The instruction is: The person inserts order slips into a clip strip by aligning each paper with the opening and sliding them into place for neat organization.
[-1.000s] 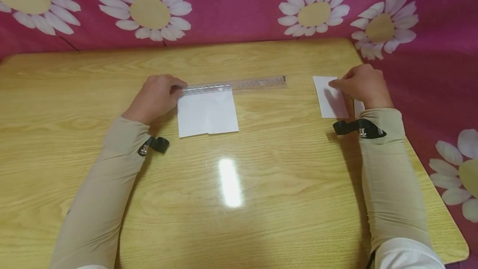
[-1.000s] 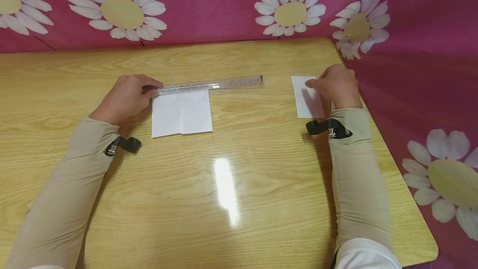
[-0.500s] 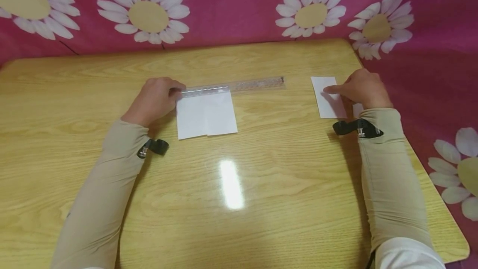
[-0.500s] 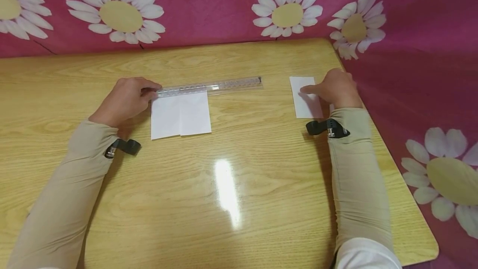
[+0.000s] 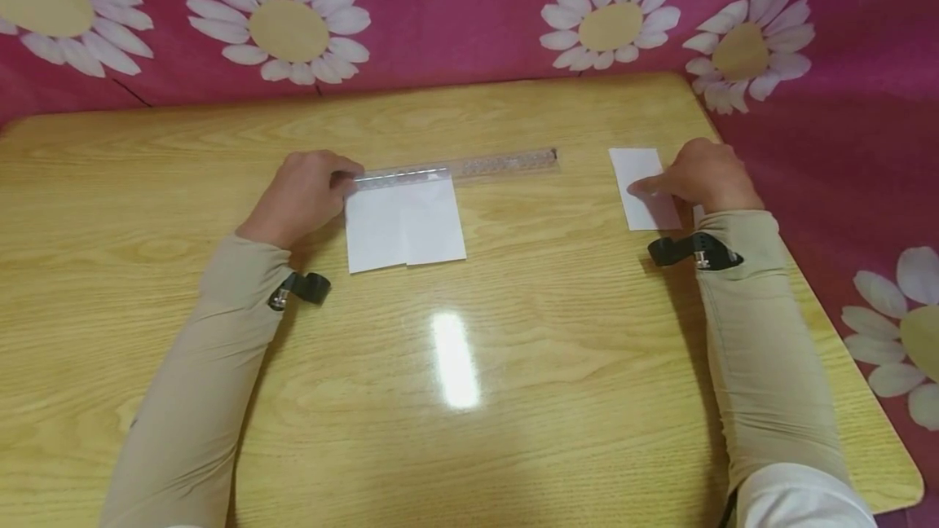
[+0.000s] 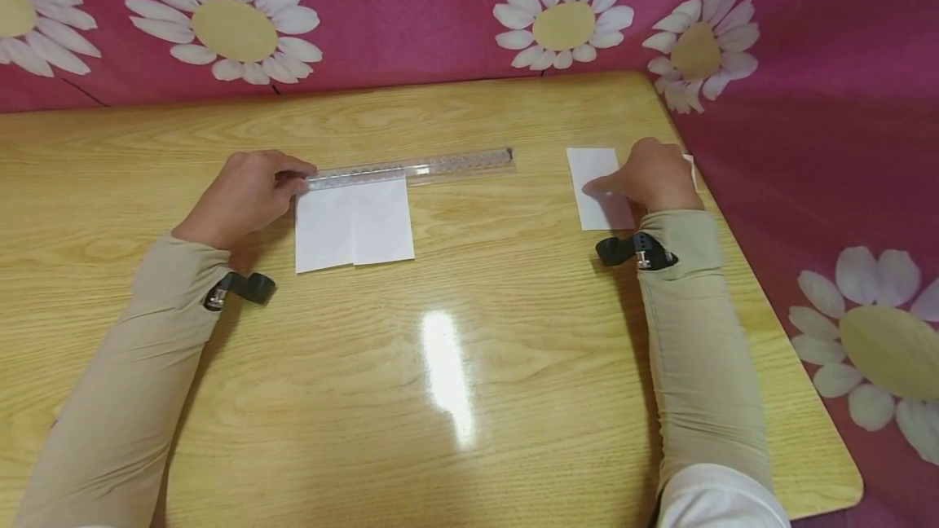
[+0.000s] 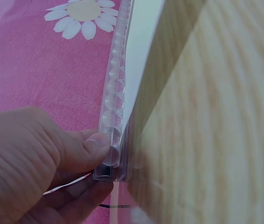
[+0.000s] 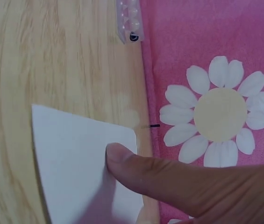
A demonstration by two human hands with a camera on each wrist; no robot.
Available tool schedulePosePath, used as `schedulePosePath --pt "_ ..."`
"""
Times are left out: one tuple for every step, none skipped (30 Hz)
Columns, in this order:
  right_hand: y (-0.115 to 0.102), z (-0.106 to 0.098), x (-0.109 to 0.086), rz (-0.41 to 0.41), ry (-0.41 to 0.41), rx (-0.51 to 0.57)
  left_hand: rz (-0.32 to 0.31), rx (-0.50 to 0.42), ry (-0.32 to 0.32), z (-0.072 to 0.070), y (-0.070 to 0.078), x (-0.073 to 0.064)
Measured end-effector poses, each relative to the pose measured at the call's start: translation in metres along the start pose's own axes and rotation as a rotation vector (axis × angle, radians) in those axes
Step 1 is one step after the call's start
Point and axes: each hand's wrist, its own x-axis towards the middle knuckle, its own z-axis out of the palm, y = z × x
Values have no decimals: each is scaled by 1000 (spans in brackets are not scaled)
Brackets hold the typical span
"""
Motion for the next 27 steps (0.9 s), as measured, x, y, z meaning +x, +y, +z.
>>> schedulePosePath --pt "0 0 0 -5 -3 -1 -2 0 -1 0 0 0" --pt "-1 1 1 -14 -3 -3 -3 1 -1 0 0 0" --pt "-1 2 1 -25 -2 -3 -6 0 -2 0 0 0" --pt "-2 2 2 -36 -1 -2 -9 -1 -4 0 0 0" --pt "-2 3 3 -45 1 -2 -12 -2 -6 0 0 0" --pt "-2 4 3 -53 3 -1 -15 -4 -8 0 1 0" --pt "-3 4 4 -59 7 1 -17 -5 -9 0 1 0" --pt "-3 5 4 -59 11 5 -18 -6 -10 0 1 0" --pt "-3 6 5 -58 14 10 -21 -7 -12 0 1 0" --pt "-4 6 5 -54 12 17 -21 -6 -12 0 1 0" --pt "-4 6 6 -52 12 21 -22 -5 -13 0 1 0" --pt "-4 7 6 -50 12 26 -21 -3 -12 0 1 0" --pt "-4 7 7 -49 11 30 -20 -2 -12 -1 1 0" --pt "-5 7 7 -49 14 33 -19 -1 -12 -1 0 0" --pt "-5 8 8 -48 17 39 -17 0 -12 0 0 0" --pt "-5 8 8 -49 22 44 -15 0 -12 0 0 0" --pt "-5 8 8 -51 27 50 -12 -1 -11 0 0 0" --pt "-6 9 8 -50 32 59 -10 0 -11 0 -1 0" --pt "-6 9 7 -54 36 65 -8 -1 -11 0 -1 0" --pt "-6 10 7 -57 40 72 -8 -2 -11 0 -1 0" --pt "-7 10 6 -62 43 78 -9 -2 -12 0 -1 0" --pt "-7 11 5 -67 45 84 -10 -4 -13 0 -1 0" --pt "-7 11 5 -69 45 93 -11 -5 -13 0 0 0" --pt "-8 11 4 -72 49 98 -13 -6 -15 0 0 0" --pt "-8 11 4 -72 49 105 -17 -8 -17 0 0 0" --pt "-9 12 4 -72 49 110 -21 -10 -18 0 0 0" --pt "-9 12 4 -69 49 119 -24 -11 -19 0 0 0"
